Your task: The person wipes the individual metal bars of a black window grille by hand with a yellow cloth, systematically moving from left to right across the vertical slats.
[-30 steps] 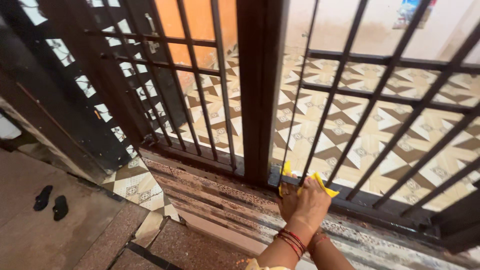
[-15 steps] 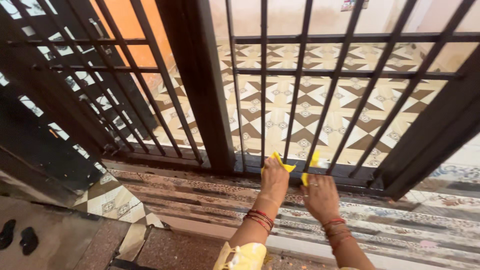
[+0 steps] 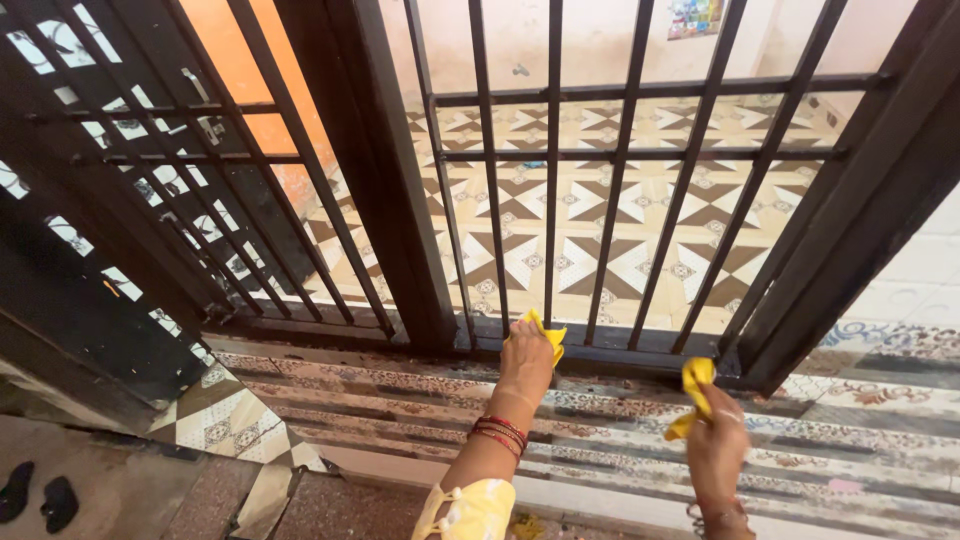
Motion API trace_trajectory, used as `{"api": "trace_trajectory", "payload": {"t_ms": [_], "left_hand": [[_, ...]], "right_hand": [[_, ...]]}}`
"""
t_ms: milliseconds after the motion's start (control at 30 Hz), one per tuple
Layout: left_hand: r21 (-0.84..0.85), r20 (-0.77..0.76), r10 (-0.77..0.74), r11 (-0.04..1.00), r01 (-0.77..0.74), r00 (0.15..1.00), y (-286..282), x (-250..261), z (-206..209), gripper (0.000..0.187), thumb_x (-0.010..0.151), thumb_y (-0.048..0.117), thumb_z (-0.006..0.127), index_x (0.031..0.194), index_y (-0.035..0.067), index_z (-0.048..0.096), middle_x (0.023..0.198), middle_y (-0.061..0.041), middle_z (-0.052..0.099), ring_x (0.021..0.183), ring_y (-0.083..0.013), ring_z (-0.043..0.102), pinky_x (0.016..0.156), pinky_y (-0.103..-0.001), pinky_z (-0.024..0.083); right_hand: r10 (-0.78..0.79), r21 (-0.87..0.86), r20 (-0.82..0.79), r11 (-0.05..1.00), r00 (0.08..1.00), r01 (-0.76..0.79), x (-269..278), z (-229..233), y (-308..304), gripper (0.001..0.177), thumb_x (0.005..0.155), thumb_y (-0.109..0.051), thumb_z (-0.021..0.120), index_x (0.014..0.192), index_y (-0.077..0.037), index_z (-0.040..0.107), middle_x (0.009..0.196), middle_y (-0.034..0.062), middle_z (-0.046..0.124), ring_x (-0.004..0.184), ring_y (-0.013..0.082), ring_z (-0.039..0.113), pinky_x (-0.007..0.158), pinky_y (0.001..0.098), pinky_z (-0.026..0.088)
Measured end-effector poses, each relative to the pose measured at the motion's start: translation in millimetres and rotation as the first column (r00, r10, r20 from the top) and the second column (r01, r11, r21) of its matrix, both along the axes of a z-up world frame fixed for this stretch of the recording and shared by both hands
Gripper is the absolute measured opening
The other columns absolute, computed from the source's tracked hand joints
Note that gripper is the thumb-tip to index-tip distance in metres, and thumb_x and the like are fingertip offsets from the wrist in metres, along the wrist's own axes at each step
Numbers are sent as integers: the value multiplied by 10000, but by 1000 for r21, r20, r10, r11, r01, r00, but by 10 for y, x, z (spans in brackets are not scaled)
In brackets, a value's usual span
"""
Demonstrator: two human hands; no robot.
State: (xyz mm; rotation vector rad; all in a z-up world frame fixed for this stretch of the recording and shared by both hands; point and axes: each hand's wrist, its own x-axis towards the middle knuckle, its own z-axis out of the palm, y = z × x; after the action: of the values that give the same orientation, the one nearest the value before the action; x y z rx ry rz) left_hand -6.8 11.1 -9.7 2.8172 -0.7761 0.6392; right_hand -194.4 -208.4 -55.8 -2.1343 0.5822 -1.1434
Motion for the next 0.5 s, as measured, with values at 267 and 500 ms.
{"api": "trace_trajectory", "payload": {"t_ms": [267,500], "left_hand": [[114,138,41,992,-57,990,-37,65,-41,353,893,67,591,1180,-131,643,1164,-295,672,1089,-362,639,865,-366,578],[111,97,61,991,-72,993,-47,-10,37,361,917,59,588,1209,-147,633,1177,-293,667,1111,-357,623,913,-376,557]], "right_hand": [[-21,261,590,951,807,-166,313,624,-380,343,1161,-30,507,1493,54,497,1420,230,588,1288,254,618,1143,389,515],[-122,-284,199,943,972,176,572,711,-62,783,903,69,582,1631,59,292,1510,326,382,1349,444,483,1150,437,424]]}}
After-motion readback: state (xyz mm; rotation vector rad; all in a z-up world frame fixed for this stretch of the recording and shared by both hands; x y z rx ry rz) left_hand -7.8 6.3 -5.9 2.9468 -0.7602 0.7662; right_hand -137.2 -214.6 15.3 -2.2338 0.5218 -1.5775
